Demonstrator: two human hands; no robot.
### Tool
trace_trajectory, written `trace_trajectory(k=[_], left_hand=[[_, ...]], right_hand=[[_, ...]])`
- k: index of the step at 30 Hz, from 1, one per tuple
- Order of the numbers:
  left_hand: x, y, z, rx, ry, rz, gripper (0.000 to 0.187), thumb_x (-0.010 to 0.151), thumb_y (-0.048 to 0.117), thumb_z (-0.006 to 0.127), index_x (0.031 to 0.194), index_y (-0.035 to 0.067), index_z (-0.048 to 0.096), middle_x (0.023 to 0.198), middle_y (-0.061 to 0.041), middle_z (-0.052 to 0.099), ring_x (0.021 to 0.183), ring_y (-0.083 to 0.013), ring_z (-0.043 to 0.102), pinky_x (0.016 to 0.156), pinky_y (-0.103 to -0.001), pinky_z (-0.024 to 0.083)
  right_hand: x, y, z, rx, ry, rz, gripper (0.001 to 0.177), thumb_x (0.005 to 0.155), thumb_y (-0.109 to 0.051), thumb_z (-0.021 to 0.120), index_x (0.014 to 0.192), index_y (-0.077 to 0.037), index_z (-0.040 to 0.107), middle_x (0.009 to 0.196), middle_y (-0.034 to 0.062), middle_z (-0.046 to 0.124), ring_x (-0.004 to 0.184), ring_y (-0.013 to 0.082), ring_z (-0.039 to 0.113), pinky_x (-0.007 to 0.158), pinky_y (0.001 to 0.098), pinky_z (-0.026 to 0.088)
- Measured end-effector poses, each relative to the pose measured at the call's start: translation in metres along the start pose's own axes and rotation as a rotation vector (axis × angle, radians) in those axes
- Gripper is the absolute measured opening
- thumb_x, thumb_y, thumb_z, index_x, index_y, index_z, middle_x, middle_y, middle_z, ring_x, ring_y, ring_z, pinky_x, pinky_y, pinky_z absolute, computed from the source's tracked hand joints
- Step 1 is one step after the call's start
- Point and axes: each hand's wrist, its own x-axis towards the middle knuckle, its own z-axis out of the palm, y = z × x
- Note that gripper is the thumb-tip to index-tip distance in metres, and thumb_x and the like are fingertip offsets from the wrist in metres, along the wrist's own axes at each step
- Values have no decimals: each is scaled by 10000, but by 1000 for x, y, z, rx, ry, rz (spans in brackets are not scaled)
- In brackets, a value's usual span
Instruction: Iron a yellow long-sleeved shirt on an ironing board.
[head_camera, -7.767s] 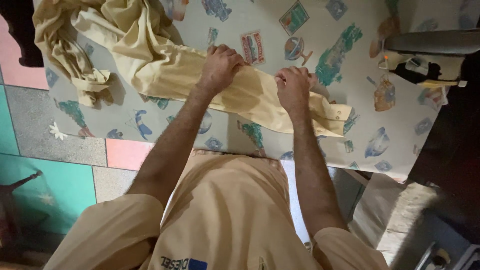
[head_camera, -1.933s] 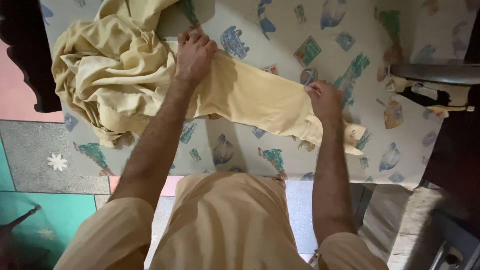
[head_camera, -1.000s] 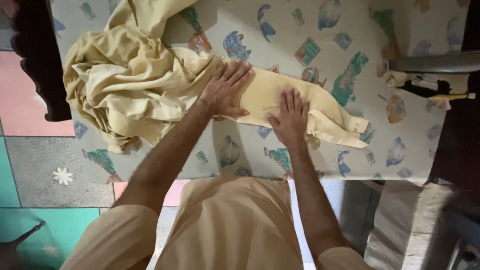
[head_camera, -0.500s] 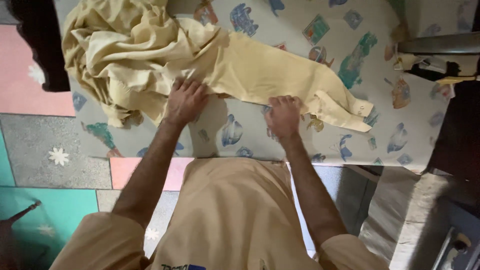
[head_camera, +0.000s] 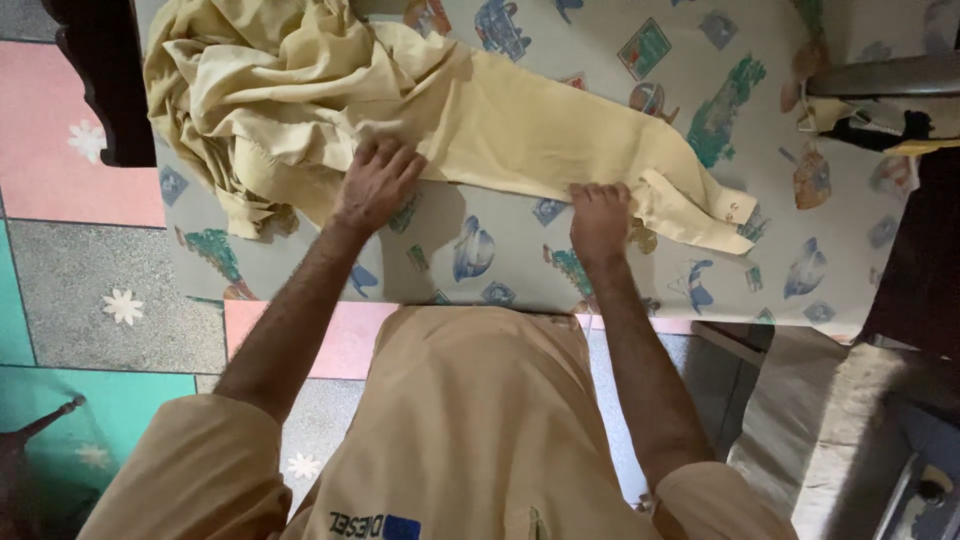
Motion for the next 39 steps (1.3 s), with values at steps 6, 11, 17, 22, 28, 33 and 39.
trace_trajectory(k=[6,11,17,22,28,33,39], left_hand=[[9,20,15,-153,50,62,191,933,232,690,1088,120,697,1085,-51,645,1061,-255,597,918,-455,472],[20,29,18,-130,-52,46,198,940,219,644,1097,109,695,1088,-40,646,1063,-244,605,902,-425,490],[23,25,11,-205,-48,-32,240,944,191,594,1155,97,658,1145,-69,649,1116,-267,593,1021,-438,457],[18,29,11,-183,4,-57,282,929,187,597,1194,105,650,1140,-73,661,1105,-271,617,1026,-427,472],[18,80,19,-471,-97,-544,192,1018,238,650,1115,104,747,874,-93,751,646,-148,671,503,-317,523],[31,107,46,-1627,72,-1340,220,1036,302,649,1096,122,760,812,-41,731,533,-100,561,431,-274,440],[50,131,52,-2066,377,-1689,233,1001,280,616,1149,110,676,797,7,682,526,-115,582,415,-277,428]], right_hand=[[20,-38,-51,18,17,-9,344,772,-200,713,1104,-111,715,1070,106,715,1096,295,609,1047,525,325],[31,-81,-25,95,-62,-97,247,881,-293,743,1064,-130,723,1054,76,716,1093,258,606,1071,519,317],[61,-129,-13,165,65,-181,316,857,-255,787,1133,-112,728,1074,85,727,1107,263,602,1072,544,298],[72,-138,-22,148,-2,-128,409,796,-24,726,1184,-153,726,1095,33,742,1137,232,607,1113,539,277],[79,-126,-36,476,-72,0,160,995,-86,666,1149,-114,703,1053,48,729,1088,255,585,1065,514,251],[84,-119,-51,610,-80,-27,218,948,-109,668,1165,-89,683,1055,54,725,1077,251,610,1033,472,283],[105,-90,-16,634,116,-113,329,984,-69,595,1310,-59,641,1317,148,671,1287,329,572,1134,453,358]])
